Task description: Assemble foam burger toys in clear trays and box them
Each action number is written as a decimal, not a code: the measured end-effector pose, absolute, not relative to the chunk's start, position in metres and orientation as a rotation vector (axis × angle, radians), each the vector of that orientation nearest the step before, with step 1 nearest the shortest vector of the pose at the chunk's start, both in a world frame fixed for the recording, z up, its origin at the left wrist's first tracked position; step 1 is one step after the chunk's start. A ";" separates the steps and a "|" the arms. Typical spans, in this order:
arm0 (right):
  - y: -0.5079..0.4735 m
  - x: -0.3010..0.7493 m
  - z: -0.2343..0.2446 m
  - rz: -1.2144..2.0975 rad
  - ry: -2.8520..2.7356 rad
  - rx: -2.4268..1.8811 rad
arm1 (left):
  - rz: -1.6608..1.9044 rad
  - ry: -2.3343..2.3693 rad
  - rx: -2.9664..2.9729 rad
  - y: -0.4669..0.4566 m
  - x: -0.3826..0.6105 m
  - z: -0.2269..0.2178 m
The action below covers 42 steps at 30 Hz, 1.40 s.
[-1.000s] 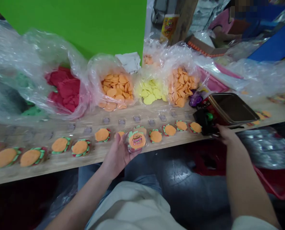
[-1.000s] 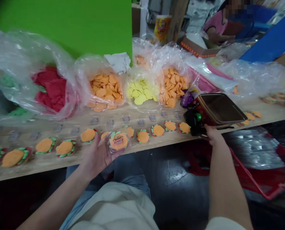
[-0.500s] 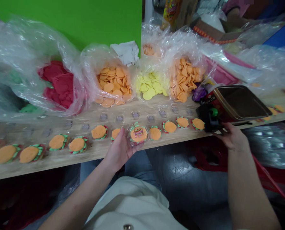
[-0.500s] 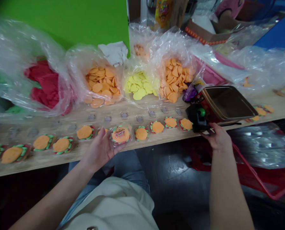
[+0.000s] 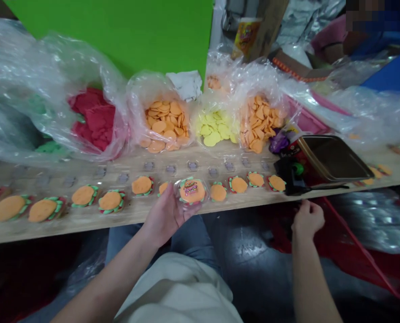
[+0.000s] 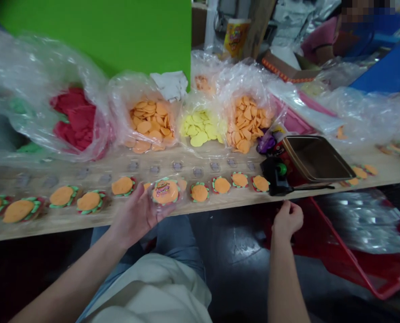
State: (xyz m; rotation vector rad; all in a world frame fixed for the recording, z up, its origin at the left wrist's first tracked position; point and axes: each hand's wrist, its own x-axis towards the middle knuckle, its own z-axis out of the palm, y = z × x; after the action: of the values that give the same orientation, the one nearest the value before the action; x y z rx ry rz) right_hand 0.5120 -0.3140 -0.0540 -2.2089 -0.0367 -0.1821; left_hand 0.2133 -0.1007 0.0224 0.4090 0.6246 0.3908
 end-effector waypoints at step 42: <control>-0.160 0.222 0.015 0.726 -0.996 -1.696 | 1.090 0.696 0.573 -0.089 0.129 0.020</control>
State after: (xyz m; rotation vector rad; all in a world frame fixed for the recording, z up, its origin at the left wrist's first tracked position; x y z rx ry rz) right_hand 0.2225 -0.1603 0.0155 -1.6955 -0.9964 0.7263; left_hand 0.1291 -0.0888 0.0199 0.5730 0.6960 1.0902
